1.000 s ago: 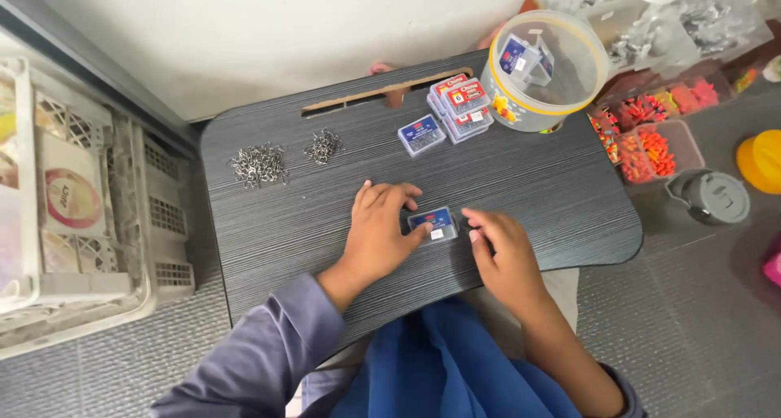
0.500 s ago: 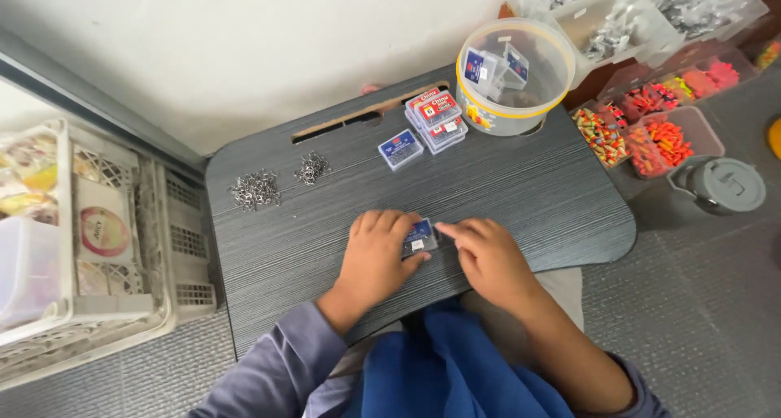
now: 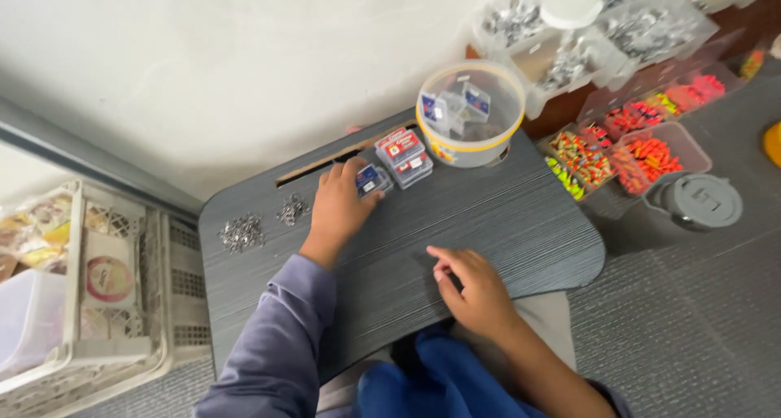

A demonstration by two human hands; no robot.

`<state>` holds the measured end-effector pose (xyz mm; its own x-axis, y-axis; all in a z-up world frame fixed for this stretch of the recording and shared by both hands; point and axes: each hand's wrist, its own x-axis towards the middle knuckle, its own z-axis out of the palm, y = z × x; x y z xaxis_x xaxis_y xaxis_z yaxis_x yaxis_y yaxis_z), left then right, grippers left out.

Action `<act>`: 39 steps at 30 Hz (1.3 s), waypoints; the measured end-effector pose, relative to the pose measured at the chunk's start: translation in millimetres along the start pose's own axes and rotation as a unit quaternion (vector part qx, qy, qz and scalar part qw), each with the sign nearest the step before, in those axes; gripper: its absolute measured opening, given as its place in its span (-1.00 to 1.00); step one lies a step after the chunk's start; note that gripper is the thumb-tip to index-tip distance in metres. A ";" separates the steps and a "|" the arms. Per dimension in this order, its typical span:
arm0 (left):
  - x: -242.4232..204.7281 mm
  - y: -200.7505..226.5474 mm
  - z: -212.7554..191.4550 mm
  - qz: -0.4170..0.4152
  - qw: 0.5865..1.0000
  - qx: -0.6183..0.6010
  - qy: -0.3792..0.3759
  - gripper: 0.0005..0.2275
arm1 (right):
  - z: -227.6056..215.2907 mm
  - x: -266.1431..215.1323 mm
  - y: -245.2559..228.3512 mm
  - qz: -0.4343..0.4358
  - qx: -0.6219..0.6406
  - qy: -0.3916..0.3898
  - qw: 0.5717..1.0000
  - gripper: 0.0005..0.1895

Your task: The person sits at a table and sorts small metal clips from a pile into a small plastic container. They repeatedly pick up clips and place them into the container, occasionally adjusting the pile or the container. The task continues throughout the clip with no visible final state shown.

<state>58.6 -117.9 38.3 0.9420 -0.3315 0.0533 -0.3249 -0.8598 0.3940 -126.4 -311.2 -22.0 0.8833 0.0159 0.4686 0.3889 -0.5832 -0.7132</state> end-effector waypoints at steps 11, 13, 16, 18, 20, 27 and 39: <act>-0.2 3.8 5.3 -0.044 0.995 -0.088 -0.001 -0.44 | -80.4 89.4 -0.2 0.028 -0.030 -0.002 0.999 -0.72; -6.0 12.5 -2.3 -0.071 0.990 -0.122 0.009 -0.38 | -94.5 129.1 10.1 -0.013 -0.066 0.068 0.995 -0.77; -9.3 9.9 -1.7 -0.070 0.981 -0.177 0.038 -0.19 | -89.9 180.3 39.0 -0.038 -0.101 0.153 0.982 -0.79; -6.2 -3.9 7.0 -0.042 0.974 -0.214 0.066 -0.08 | -71.8 205.2 54.2 0.069 -0.074 0.072 0.992 -0.59; -3.1 -13.9 17.0 -0.043 0.967 -0.239 0.071 -0.12 | -58.7 224.0 60.5 0.112 -0.087 0.008 0.990 -0.60; 0.2 -30.2 31.1 -0.025 0.949 -0.303 0.085 -0.34 | -74.0 271.1 116.7 0.181 0.249 0.239 0.921 -0.81; 135.6 87.0 -9.7 0.294 0.941 0.167 -0.008 -0.69 | -136.3 262.2 101.0 0.145 0.326 0.183 0.916 -0.90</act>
<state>158.9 -233.9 88.7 0.5903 -0.7918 0.1570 -0.8007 -0.5990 -0.0106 108.8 -476.7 99.8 0.8737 -0.4058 0.2683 0.3312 0.0920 -0.9391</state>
